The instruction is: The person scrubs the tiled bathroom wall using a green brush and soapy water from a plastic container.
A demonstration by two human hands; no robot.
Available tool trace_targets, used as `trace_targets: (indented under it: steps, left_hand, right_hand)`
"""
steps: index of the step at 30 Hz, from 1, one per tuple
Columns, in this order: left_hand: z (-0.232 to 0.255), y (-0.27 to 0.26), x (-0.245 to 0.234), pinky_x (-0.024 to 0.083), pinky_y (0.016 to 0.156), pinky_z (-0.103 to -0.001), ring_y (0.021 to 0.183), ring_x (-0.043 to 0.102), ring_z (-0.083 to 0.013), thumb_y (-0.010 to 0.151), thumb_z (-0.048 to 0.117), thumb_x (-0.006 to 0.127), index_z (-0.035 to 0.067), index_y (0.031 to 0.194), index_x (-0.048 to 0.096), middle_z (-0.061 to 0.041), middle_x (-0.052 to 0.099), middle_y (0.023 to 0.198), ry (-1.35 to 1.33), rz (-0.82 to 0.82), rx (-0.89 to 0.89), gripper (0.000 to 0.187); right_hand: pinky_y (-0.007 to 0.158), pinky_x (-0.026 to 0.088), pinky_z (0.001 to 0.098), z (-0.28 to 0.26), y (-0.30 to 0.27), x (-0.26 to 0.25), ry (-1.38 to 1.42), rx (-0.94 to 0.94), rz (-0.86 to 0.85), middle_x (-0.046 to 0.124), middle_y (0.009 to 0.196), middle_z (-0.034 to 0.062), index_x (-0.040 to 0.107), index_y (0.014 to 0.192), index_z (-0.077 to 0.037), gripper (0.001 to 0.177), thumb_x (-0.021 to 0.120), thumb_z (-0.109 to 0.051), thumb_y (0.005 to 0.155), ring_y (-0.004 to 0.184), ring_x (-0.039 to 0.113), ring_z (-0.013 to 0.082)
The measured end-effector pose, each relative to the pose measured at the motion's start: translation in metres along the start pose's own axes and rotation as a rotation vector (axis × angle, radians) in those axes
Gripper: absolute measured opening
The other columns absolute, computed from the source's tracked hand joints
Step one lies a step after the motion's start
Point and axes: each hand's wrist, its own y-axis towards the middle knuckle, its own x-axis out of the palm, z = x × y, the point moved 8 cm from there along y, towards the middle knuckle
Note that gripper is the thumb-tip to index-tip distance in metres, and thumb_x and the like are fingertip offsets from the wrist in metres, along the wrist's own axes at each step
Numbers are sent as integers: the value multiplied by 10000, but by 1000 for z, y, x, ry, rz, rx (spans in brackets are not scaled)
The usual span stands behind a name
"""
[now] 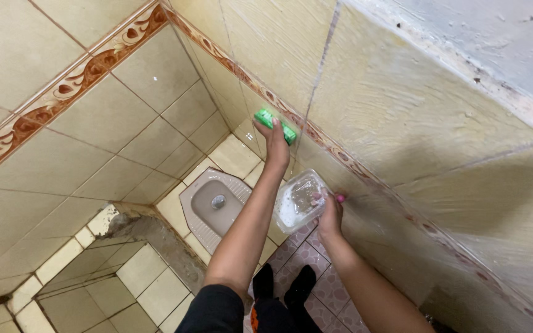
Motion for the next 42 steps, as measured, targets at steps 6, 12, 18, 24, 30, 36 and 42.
trace_targets:
  steps: [6, 12, 18, 24, 30, 36, 42]
  left_hand:
    - [31, -11, 1, 179, 1246, -387, 1558, 176, -352, 1083, 490, 363, -8, 1603, -156, -256, 37, 1692, 44, 61, 134, 888]
    - [-68, -18, -5, 290, 1146, -480, 1427, 352, -385, 993, 538, 369, 126, 1601, -155, -191, 263, 1619, 34, 38, -504, 902]
    - [-34, 11, -4, 139, 1249, -369, 1573, 144, -298, 1072, 511, 397, 37, 1608, -143, -195, 30, 1714, -86, 41, -18, 896]
    - [-81, 12, -22, 334, 943, -415, 1198, 407, -263, 1032, 585, 356, 130, 1575, 68, -150, 346, 1461, 13, 67, -288, 765]
    - [-163, -24, -2, 373, 476, -370, 536, 451, -195, 1015, 721, 235, 120, 911, 514, -60, 489, 688, -187, -236, -855, 671]
    - [-91, 27, -22, 341, 472, -345, 535, 452, -191, 1013, 696, 268, 171, 868, 513, -55, 521, 681, -303, -104, -615, 597]
    - [-87, -11, -10, 302, 427, -331, 491, 403, -177, 998, 716, 245, 201, 845, 475, -43, 469, 613, -217, -48, -689, 584]
  right_hand:
    - [381, 326, 252, -13, -13, 0, -41, 40, 83, 690, 879, 19, 669, 1097, -107, 390, 575, -429, 898, 519, 521, 96]
    - [416, 366, 261, -1, 0, -15, -51, 44, 95, 632, 892, 88, 680, 1110, -9, 480, 620, -465, 971, 566, 545, 125]
    - [404, 356, 259, -3, -5, -13, -28, 10, 89, 698, 939, 60, 673, 1133, -74, 436, 607, -449, 921, 556, 542, 112]
    - [393, 348, 271, 2, -3, -16, -12, 4, 106, 692, 897, 57, 667, 1100, -59, 418, 600, -436, 931, 527, 520, 131]
    - [404, 337, 244, 7, 2, -27, -40, -19, 130, 660, 856, 12, 683, 1071, -85, 377, 610, -426, 926, 559, 534, 78]
    - [393, 330, 261, 2, -3, -18, -6, -16, 88, 642, 801, 23, 662, 1011, -75, 357, 609, -421, 944, 535, 528, 103]
    - [389, 342, 261, 1, -7, -10, -22, 33, 66, 665, 773, 36, 693, 988, -63, 391, 562, -430, 948, 504, 519, 114]
